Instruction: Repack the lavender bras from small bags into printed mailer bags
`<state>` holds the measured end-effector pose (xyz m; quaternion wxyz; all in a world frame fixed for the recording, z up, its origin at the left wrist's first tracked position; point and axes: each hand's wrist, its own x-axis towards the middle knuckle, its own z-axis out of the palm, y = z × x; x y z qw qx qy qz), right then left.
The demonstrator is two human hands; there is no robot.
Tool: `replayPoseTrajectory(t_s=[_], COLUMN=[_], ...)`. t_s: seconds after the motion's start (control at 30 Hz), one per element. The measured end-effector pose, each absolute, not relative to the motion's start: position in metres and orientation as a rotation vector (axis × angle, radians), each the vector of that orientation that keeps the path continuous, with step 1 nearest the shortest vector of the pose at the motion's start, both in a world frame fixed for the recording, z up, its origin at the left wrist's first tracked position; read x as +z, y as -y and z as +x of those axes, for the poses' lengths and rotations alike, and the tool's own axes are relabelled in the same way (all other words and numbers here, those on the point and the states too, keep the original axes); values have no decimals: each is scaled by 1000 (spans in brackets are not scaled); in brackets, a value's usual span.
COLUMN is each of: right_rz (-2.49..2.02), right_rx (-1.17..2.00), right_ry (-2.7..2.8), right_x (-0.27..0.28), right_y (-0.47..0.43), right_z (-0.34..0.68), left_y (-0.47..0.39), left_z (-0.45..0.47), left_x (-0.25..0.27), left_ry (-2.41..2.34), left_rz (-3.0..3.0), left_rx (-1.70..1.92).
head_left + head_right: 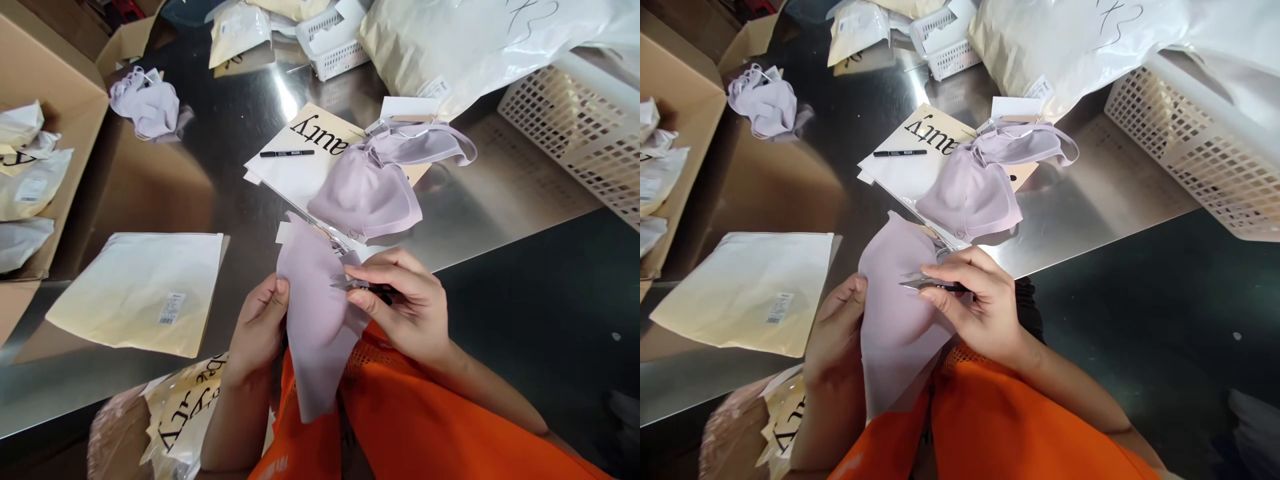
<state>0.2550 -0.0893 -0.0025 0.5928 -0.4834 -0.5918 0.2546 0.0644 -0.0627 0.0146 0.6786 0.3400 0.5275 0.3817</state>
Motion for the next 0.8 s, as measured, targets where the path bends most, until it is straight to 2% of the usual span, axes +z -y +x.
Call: replayPoseTrajectory(t_s=[0.67, 0.8], right_rz=[-1164, -1289], right_rx=[604, 465], right_ry=[1281, 1261], right_x=[-4, -8], right_y=[92, 84], right_z=[253, 266], left_y=[61, 60], left_z=[61, 60], left_x=[9, 11], left_ry=[-1228, -1279], left_rz=[668, 691], left_rx=[847, 887])
